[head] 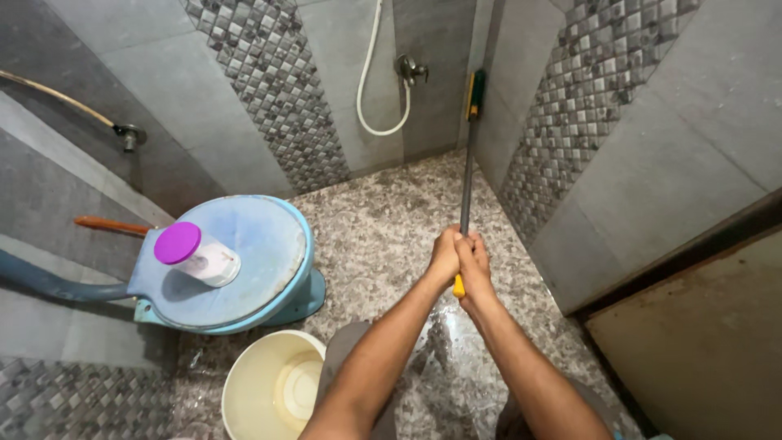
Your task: The person mixes cleaning powder from a container into a jar, pours the mixture onto a bathroom floor, and then uses a squeegee to scrub and spread water across the tiles while rinsing them with water from a bucket and a mug.
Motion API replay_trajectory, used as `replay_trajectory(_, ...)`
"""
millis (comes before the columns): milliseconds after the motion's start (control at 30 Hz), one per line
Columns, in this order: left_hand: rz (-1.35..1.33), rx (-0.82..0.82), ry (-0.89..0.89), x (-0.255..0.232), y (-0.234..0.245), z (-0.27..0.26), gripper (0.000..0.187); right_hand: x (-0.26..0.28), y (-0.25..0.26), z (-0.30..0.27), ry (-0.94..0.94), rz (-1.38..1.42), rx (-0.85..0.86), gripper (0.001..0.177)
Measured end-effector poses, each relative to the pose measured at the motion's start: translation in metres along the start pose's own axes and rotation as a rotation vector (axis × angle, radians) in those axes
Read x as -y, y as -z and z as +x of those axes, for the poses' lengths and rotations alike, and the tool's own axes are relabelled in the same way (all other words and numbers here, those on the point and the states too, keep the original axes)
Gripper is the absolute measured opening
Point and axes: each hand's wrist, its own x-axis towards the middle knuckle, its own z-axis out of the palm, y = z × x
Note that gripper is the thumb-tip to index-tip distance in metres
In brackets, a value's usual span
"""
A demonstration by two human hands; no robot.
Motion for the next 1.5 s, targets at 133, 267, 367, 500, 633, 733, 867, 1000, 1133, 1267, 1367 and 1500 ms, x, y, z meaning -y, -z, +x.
replay_trajectory(133, 0.036, 0.01, 0.046, 0.038, -0.003, 0.011, 0.02, -0.037, 0.018, 0.024, -0.01, 0.037, 0.042, 0.034)
replay_trajectory(267, -0.021, 0.0, -0.014, 0.034, 0.0, 0.009, 0.02, -0.038, 0.017, 0.023, 0.066, -0.036, 0.023, 0.031)
replay_trajectory(367, -0.146, 0.002, -0.051, -0.009, 0.008, -0.011, 0.025, -0.006, -0.001, -0.004, 0.134, -0.033, 0.029, 0.038)
replay_trajectory(500, -0.179, 0.046, -0.186, -0.071, 0.025, -0.042, 0.029, 0.041, -0.028, -0.037, 0.175, -0.044, 0.083, 0.061)
replay_trajectory(633, -0.121, -0.014, -0.247, -0.097, 0.026, -0.051, 0.039, 0.06, -0.032, -0.045, 0.197, -0.093, 0.124, 0.068)
replay_trajectory(733, -0.257, 0.015, -0.055, -0.087, 0.017, -0.043, 0.051, 0.055, -0.031, -0.042, 0.14, -0.042, 0.101, 0.066)
replay_trajectory(867, -0.371, 0.045, -0.101, -0.055, 0.004, -0.035, 0.039, 0.045, -0.019, -0.036, 0.157, -0.075, 0.147, 0.063)
replay_trajectory(1000, -0.446, 0.09, -0.07, -0.034, 0.0, -0.029, 0.031, 0.035, -0.014, -0.032, 0.087, -0.049, 0.091, 0.061)
replay_trajectory(1133, -0.41, 0.072, -0.125, -0.032, 0.004, -0.035, 0.026, 0.037, -0.016, -0.038, 0.05, -0.054, 0.125, 0.062)
replay_trajectory(1267, -0.597, 0.028, 0.013, -0.042, 0.036, -0.04, 0.033, 0.052, -0.027, -0.047, -0.053, -0.217, 0.211, 0.072)
replay_trajectory(1367, -0.598, 0.005, 0.073, -0.034, 0.081, -0.049, 0.044, 0.048, -0.042, -0.059, -0.085, -0.474, 0.293, 0.09)
replay_trajectory(1500, -0.617, 0.031, 0.042, -0.001, 0.106, -0.055, 0.055, 0.018, -0.049, -0.081, -0.052, -0.249, 0.469, 0.107)
